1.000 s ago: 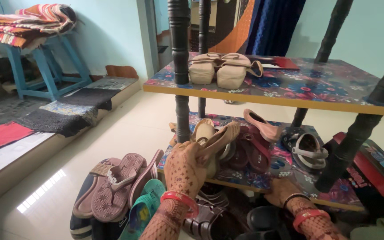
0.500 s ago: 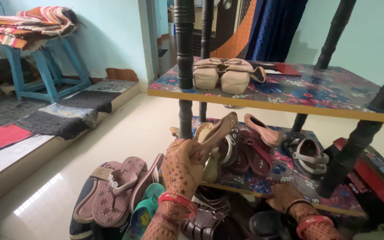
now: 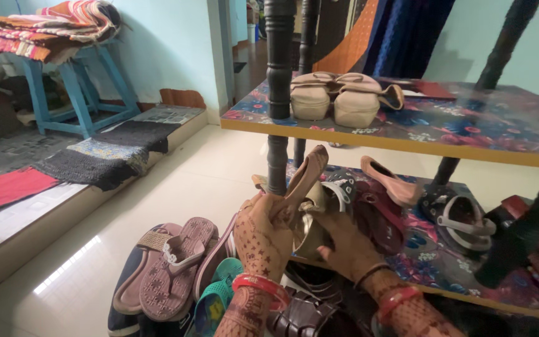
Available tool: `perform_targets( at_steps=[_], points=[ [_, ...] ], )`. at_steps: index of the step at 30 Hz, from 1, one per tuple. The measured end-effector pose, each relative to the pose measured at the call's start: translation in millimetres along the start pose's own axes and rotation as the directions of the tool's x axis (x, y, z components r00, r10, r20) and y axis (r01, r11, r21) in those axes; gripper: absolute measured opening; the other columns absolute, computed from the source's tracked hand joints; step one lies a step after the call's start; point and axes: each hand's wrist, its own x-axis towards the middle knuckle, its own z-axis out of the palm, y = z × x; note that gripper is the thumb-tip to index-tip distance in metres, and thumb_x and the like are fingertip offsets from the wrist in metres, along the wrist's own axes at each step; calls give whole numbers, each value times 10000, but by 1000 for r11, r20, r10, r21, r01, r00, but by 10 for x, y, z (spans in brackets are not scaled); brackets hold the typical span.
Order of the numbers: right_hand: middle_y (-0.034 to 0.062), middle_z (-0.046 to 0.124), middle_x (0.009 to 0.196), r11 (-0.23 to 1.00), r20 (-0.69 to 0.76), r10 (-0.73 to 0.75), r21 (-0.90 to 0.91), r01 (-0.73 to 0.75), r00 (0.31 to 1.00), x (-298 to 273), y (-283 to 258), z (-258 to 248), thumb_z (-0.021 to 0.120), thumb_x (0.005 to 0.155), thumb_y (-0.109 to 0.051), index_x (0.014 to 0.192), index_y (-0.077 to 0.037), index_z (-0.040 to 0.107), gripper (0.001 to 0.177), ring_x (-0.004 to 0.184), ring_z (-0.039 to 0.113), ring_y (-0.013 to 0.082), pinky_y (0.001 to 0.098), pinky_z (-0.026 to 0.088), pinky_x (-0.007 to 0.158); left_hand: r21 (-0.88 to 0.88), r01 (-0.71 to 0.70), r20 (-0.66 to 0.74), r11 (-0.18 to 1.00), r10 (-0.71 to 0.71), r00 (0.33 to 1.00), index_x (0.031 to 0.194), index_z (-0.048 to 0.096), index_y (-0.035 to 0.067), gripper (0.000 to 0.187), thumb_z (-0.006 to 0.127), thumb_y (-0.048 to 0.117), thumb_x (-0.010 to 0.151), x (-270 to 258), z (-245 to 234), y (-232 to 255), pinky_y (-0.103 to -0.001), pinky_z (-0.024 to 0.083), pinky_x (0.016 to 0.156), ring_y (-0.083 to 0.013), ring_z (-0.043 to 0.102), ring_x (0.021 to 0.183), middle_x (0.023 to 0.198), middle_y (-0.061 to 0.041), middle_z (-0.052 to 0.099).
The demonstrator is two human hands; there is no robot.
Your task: The person removes various pairs of shoes and sandals from a multi-tiered shoe rack and places them on the floor. The person handles the footwear by hand, moving items from the upper shelves down to the ground level.
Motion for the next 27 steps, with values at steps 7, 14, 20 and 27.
perform_targets(
  at_steps=[7, 14, 20, 27],
  points=[
    [167, 457, 1385, 986, 149, 138, -112, -122, 979, 38, -202, 166, 929, 653, -251, 1343, -251, 549, 788, 1232, 563, 408, 466, 528, 995, -4, -8, -72, 1000, 8, 997, 905, 737, 105, 162, 748, 76, 746, -23, 46, 3, -479, 525, 767, -371, 665, 907, 929, -131, 701],
    [240, 481, 1293, 987, -163, 151, 82, -140, 975, -167, -81, 143, 963, 560, -205, 1234, -149, 648, 746, 1149, 580, 460, 460, 549, 927, -6, 2, -42, 1000, -2, 999, 908, 721, 104, 164, 714, 55, 751, -72, 63, 17, -483, 524, 751, -373, 663, 899, 898, -114, 702],
    [213, 547, 1237, 991, -297, 129, 66, -115, 946, -473, 241, -182, 975, 491, -208, 1119, -98, 635, 723, 1129, 587, 448, 454, 539, 917, -58, -126, -104, 990, 120, 987, 895, 696, 71, 164, 670, -3, 751, -167, 111, 122, -471, 524, 760, -372, 656, 920, 899, -112, 697],
    [152, 658, 1062, 938, -272, 330, -15, -347, 904, -945, 335, -848, 972, 525, -295, 1010, -112, 623, 624, 1032, 662, 368, 426, 546, 877, -102, -209, -33, 972, 207, 978, 806, 691, 92, 73, 727, 48, 760, -426, 59, 518, -470, 517, 740, -352, 655, 885, 836, -104, 686]
  ],
)
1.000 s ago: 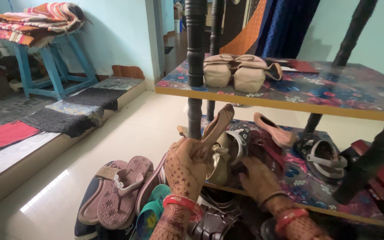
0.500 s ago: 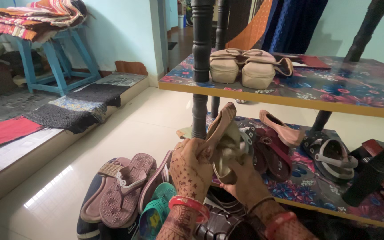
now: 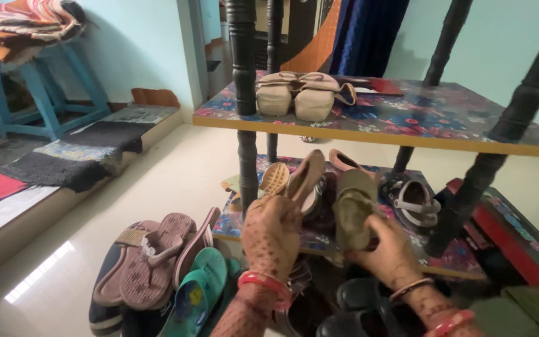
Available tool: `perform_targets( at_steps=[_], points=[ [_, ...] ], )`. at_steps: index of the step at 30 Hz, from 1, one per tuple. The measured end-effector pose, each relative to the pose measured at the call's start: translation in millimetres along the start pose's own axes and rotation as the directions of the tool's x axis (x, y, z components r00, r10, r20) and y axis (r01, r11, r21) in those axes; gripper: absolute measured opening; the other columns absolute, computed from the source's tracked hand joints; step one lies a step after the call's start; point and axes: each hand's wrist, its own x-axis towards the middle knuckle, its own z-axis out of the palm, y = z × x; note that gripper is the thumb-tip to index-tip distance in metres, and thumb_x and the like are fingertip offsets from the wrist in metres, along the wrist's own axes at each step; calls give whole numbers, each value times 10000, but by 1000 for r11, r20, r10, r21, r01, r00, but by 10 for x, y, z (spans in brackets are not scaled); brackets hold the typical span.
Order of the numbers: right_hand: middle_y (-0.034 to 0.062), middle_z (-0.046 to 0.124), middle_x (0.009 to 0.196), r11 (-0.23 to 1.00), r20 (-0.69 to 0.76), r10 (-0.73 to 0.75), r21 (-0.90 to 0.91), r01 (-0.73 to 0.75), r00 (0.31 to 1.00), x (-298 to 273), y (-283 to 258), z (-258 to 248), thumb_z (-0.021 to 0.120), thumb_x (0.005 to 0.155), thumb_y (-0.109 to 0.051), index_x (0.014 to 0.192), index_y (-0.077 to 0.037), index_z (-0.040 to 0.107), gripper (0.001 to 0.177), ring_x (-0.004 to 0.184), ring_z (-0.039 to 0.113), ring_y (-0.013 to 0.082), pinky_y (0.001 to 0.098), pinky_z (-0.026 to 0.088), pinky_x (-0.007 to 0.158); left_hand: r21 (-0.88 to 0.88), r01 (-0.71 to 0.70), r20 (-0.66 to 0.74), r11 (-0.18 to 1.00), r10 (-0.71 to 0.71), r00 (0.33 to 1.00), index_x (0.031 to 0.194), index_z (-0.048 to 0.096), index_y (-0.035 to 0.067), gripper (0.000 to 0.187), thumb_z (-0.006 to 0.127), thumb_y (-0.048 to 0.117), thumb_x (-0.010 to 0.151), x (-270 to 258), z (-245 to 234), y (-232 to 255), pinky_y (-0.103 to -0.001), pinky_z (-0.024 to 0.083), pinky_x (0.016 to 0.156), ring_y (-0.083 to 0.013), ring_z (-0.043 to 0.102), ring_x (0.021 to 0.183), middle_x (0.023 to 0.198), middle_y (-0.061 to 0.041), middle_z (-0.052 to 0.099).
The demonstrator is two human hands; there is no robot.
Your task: The person removes various pairs of shoes and sandals from a multi-tiered shoe rack and places them on the floor. The person handles the footwear by hand, moving items from the upper shelves down to the ground level.
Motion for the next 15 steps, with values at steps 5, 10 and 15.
perform_targets(
  at_steps=[5, 10, 15],
  points=[
    [169, 674, 1040, 1000, -1, -1, 14, 1, 1000, -170, 47, -580, 940, 571, -275, 1051, -116, 604, 606, 1028, 666, 363, 430, 537, 863, -16, -92, 119, 996, 93, 988, 786, 670, 83, 60, 728, 71, 785, -226, 8, 418, -468, 516, 740, -345, 644, 863, 808, -101, 665],
    [137, 722, 1034, 995, 96, 100, -15, -99, 990, -349, -154, -1237, 926, 630, -289, 1118, -146, 594, 607, 1005, 699, 295, 410, 539, 880, -36, -114, 249, 993, 120, 961, 810, 665, 80, 38, 696, 75, 830, -394, -109, 897, -452, 519, 734, -336, 649, 895, 840, -83, 666],
    [87, 749, 986, 981, 242, 184, 15, -193, 953, -490, -566, -1631, 916, 692, -303, 1133, -161, 608, 556, 933, 729, 213, 361, 541, 863, -43, -122, 262, 992, 129, 956, 827, 691, 78, 44, 720, 109, 818, -310, -349, 1209, -465, 522, 744, -348, 654, 894, 866, -92, 674]
  ],
)
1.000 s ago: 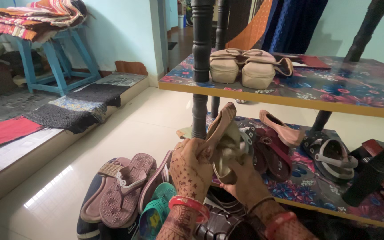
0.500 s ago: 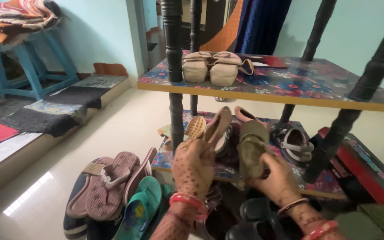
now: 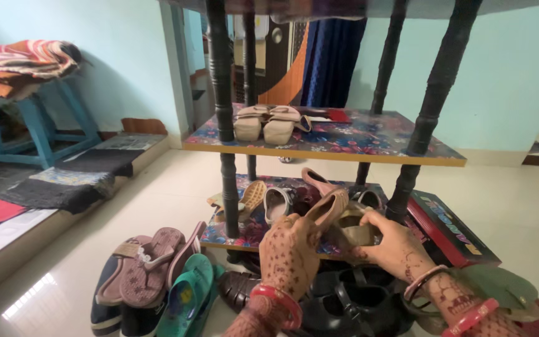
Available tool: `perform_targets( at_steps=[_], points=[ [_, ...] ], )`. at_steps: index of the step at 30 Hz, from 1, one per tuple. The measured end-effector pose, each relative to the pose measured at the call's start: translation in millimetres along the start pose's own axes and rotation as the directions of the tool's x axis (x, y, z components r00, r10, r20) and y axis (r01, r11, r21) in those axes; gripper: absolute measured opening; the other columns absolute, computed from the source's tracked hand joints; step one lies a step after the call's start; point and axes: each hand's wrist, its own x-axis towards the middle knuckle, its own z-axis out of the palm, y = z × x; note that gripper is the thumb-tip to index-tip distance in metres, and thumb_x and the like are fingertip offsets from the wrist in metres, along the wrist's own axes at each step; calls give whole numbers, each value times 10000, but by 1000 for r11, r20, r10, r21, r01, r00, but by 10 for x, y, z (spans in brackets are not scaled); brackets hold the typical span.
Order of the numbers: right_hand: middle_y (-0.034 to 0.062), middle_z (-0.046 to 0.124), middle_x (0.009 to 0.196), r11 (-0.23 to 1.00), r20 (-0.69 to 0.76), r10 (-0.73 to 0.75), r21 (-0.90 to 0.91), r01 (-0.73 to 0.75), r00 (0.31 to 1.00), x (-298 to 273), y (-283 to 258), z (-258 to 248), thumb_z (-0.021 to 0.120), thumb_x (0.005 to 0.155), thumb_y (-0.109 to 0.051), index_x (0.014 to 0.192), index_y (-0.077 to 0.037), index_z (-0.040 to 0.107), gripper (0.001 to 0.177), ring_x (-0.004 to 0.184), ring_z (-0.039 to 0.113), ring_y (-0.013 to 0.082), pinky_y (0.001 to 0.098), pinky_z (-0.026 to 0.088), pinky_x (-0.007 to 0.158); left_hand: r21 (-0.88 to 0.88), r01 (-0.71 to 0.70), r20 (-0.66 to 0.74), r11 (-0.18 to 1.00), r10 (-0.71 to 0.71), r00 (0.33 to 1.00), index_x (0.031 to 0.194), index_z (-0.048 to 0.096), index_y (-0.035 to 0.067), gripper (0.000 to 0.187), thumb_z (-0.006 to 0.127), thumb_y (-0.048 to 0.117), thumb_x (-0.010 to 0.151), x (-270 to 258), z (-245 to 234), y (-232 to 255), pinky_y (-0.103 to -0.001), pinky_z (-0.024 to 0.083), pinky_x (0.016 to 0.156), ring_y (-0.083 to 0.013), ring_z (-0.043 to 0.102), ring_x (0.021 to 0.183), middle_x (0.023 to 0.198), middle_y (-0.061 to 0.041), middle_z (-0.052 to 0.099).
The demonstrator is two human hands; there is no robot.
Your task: The person removes various pairs of shoes and sandals from a multi-tiered shoe rack and places them on the floor. The person handles the footwear by hand, moving items from the upper shelves down to the ground level.
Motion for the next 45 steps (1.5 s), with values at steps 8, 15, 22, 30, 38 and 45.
perform_targets(
  at_steps=[8, 15, 22, 30, 38, 45],
  points=[
    [77, 739, 1008, 866, 293, -157, 500, -12, 943, 323, -417, 435, 796, 733, -53, 1178, -108, 627, 480, 916, 716, 178, 347, 602, 773, 333, 164, 92, 929, -205, 975, 850, 733, 157, 72, 700, 218, 831, 297, -716, 3, -496, 533, 760, -355, 666, 924, 901, -97, 708],
    [60, 738, 1016, 790, 318, -423, 588, 174, 849, 662, -985, 1504, 824, 739, -24, 1161, -101, 608, 481, 938, 670, 134, 308, 567, 791, 579, 399, -40, 711, -464, 885, 943, 744, 200, 185, 687, 364, 880, 252, -1215, -794, -448, 556, 805, -272, 690, 951, 931, -58, 726],
    [64, 778, 993, 872, 177, -400, 375, 314, 899, 791, -1512, 2556, 931, 665, -213, 1117, -161, 605, 560, 1000, 743, 186, 372, 566, 879, 661, 381, -249, 647, -290, 924, 895, 709, 117, 175, 733, 267, 809, -182, -1196, -2299, -425, 553, 839, -295, 674, 989, 987, -65, 726],
    [155, 641, 1261, 886, 433, -464, 233, 401, 773, 866, -1486, 3524, 755, 711, -43, 1281, -238, 549, 637, 1206, 613, 359, 400, 508, 992, 687, 609, -93, 397, -783, 614, 1017, 777, 191, 207, 744, 293, 840, -405, -853, -2930, -409, 544, 922, -267, 650, 1158, 1155, -70, 708],
    [145, 657, 1230, 778, 132, -584, 373, 506, 801, 954, -1263, 3479, 603, 674, 60, 1266, -200, 601, 646, 1196, 636, 350, 393, 517, 979, 725, 508, -126, 465, -636, 762, 1109, 718, 92, 589, 816, 487, 684, -219, -824, -2531, -458, 396, 1051, -317, 538, 1261, 1203, -119, 676],
    [151, 671, 1142, 897, -103, -430, 65, 437, 897, 1361, -787, 3126, 690, 729, -42, 1127, -141, 650, 412, 1115, 647, 363, 433, 532, 966, 562, 296, -12, 772, -350, 937, 1014, 716, 79, 266, 715, 178, 767, -179, -493, -2202, -483, 402, 981, -337, 560, 1168, 1151, -123, 673]
  ],
)
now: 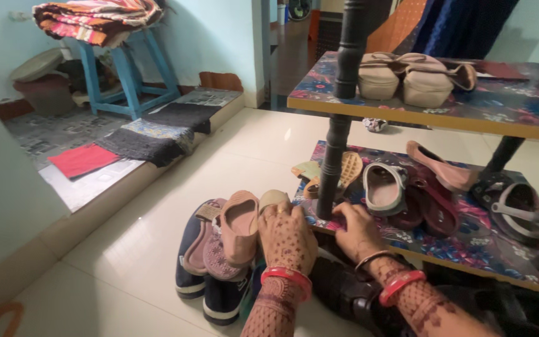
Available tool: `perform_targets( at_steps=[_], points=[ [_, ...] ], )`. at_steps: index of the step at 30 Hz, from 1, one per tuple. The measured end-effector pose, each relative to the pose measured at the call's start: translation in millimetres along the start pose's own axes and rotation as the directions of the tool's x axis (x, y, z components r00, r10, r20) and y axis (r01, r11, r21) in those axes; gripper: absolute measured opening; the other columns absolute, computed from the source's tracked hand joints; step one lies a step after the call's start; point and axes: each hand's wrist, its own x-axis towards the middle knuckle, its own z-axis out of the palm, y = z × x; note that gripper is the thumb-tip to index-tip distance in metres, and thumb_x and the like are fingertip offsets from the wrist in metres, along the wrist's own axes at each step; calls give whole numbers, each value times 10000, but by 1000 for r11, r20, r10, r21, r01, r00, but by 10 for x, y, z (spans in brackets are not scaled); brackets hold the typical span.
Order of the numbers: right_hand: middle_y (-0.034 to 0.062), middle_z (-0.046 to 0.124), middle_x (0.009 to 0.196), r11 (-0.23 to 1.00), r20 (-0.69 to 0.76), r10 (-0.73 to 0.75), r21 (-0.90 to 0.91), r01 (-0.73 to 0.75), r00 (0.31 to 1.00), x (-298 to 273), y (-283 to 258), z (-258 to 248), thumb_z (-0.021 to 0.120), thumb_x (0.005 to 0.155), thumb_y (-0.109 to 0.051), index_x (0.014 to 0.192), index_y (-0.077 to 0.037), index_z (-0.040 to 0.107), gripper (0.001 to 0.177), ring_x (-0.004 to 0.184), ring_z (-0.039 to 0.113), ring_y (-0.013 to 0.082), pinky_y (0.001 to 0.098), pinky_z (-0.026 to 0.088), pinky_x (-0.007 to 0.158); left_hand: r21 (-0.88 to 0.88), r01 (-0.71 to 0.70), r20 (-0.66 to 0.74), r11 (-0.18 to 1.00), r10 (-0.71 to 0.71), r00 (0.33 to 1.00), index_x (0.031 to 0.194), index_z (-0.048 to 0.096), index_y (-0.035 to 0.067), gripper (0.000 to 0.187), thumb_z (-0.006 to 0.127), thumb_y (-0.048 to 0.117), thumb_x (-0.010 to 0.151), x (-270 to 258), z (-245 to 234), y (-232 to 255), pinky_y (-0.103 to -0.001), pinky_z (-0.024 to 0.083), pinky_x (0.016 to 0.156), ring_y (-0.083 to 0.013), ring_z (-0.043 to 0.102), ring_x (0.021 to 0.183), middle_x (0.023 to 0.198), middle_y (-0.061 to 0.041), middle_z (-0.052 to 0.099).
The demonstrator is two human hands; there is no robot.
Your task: The person removes various pairs of shoes and sandals from a multi-tiered shoe rack and places them on the floor. The person handles the footwear by hand, moving items from the upper shelves down to the ground level.
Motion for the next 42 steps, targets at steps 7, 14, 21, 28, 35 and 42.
perform_targets(
  at_steps=[7, 14, 21, 28, 35, 42],
  points=[
    [105, 443, 1486, 892, 28, 255, -391, -225, 966, 126, 469, -397, 647, 751, -52, 1294, -141, 558, 558, 1163, 593, 433, 494, 520, 981, -220, -139, -19, 966, 138, 990, 987, 686, 11, 231, 694, 66, 763, -55, 302, 128, -491, 449, 936, -399, 554, 1083, 1121, -180, 654],
    [92, 482, 1390, 840, 90, 296, -498, -215, 951, 176, 597, -410, 647, 796, -42, 1285, -176, 591, 509, 1217, 583, 380, 472, 534, 994, -249, -15, 72, 968, 34, 997, 998, 691, 32, 208, 712, 100, 803, -39, 397, 117, -510, 444, 904, -405, 539, 1091, 1129, -160, 635],
    [138, 570, 1261, 897, -30, 10, -441, -23, 999, 258, 862, -418, 660, 765, -45, 1134, -101, 635, 374, 1068, 641, 395, 509, 540, 910, -285, 67, 144, 956, -26, 989, 995, 700, 58, 212, 739, 140, 803, -40, 482, 30, -514, 449, 929, -410, 530, 1110, 1137, -149, 620],
    [120, 600, 1189, 895, -120, 58, -433, -105, 991, 116, 584, -867, 709, 785, -116, 1069, -105, 621, 297, 1028, 654, 395, 524, 525, 845, -380, 76, 101, 922, -40, 994, 1010, 717, 97, 225, 751, 144, 793, -54, 579, 87, -488, 483, 921, -390, 562, 1107, 1111, -130, 646],
    [117, 649, 1110, 976, -183, -11, -214, -28, 983, -156, -50, -1506, 781, 779, -140, 1030, -89, 634, 295, 1017, 645, 406, 504, 514, 793, -561, 118, 165, 819, -29, 986, 995, 762, 76, 220, 781, 199, 814, 4, 474, 289, -433, 538, 902, -354, 667, 1014, 1040, -147, 701],
    [118, 687, 994, 915, -108, -387, -168, 367, 916, -152, -733, -2126, 824, 689, -94, 955, -59, 643, 324, 995, 659, 385, 452, 502, 819, -644, 425, 361, 636, -237, 902, 991, 756, 100, 196, 731, 246, 861, 102, -114, 524, -341, 583, 854, -208, 770, 926, 978, -100, 799]
  ],
)
